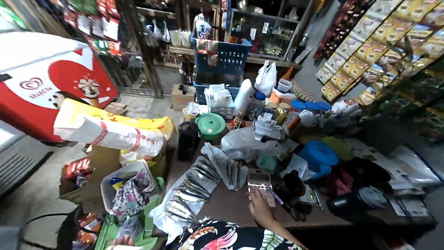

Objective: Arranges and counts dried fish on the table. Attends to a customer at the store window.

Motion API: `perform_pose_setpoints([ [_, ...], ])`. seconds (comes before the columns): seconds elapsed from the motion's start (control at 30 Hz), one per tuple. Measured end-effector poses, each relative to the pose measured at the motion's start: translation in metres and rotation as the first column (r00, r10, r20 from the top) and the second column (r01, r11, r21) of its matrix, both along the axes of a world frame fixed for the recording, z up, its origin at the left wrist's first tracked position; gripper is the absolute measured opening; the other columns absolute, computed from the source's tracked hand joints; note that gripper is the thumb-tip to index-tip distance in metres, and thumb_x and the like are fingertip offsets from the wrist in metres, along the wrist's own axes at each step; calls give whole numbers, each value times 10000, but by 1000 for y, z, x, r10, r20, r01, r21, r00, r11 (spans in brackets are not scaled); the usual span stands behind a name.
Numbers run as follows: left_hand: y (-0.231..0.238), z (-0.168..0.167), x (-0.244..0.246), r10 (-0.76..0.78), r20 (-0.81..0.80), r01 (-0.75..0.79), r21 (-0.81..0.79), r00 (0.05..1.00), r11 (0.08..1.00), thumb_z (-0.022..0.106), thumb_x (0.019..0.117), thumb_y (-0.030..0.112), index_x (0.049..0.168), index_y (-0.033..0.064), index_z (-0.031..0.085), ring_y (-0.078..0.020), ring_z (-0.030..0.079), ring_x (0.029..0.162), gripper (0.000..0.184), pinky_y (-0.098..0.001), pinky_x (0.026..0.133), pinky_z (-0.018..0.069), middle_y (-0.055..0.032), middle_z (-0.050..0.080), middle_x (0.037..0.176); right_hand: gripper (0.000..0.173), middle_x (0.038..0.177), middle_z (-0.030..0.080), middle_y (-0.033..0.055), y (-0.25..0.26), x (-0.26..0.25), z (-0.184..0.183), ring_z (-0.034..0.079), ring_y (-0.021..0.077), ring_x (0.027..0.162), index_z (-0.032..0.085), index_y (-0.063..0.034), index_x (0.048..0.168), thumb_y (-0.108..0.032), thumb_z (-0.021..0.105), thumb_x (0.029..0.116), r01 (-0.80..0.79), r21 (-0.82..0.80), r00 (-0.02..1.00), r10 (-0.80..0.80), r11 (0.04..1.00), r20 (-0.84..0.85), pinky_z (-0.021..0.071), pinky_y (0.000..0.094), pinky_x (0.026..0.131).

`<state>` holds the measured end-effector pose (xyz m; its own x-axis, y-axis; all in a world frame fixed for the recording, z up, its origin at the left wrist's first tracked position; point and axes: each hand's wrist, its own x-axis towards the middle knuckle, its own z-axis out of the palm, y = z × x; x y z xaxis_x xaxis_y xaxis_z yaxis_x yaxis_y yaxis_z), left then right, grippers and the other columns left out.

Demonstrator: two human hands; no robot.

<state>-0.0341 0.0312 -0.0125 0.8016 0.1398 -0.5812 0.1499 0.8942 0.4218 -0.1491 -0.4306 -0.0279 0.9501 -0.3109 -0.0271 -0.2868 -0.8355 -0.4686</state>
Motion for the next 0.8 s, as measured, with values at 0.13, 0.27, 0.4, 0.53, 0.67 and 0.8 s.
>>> perform_pose_setpoints([
  [0.13,-13,12,3,-52,41,49,63,998,997,212,1099,381,1233,121,480,-242,703,986,397,-480,883,578,-73,684,1061,332,1340,644,191,25,31,12,617,338,1248,713,-4,1201,-14,555,910,-136,152,984,116,979,134,493,488,1070],
  [0.27,-55,45,18,-204,155,181,154,967,971,156,1095,393,1314,99,465,-266,681,1082,479,-501,931,564,-95,667,1176,336,1304,643,237,77,79,69,627,306,1225,634,50,1303,-117,511,1039,-297,425,949,312,855,35,482,415,1089],
  [0.4,-104,63,25,-393,97,375,163,914,913,115,1077,420,1337,104,472,-281,629,1157,543,-514,990,518,-108,608,1253,344,1215,683,216,121,103,72,683,264,1073,619,60,1306,-143,605,1028,-371,682,908,402,630,123,551,416,965],
  [0.53,-141,73,30,-506,91,499,90,858,862,118,1076,449,1333,90,500,-276,650,1115,584,-478,995,527,-115,632,1201,399,1096,693,209,141,110,74,699,245,941,568,52,1329,-138,672,993,-267,814,919,390,516,54,585,416,859],
  [0.67,-160,69,32,-555,114,545,106,824,832,139,1087,416,1333,86,511,-266,666,1093,555,-445,974,542,-114,647,1192,446,996,683,167,130,107,68,651,163,774,507,39,1372,-70,679,975,-88,891,950,308,445,-60,567,336,713],
  [0.8,-176,64,34,-631,54,611,198,774,767,166,1090,414,1385,103,463,-235,614,1170,522,-439,994,515,-84,589,1305,422,1004,677,112,111,101,76,622,105,774,515,20,1379,-61,654,989,56,927,969,204,370,-140,543,277,696],
])
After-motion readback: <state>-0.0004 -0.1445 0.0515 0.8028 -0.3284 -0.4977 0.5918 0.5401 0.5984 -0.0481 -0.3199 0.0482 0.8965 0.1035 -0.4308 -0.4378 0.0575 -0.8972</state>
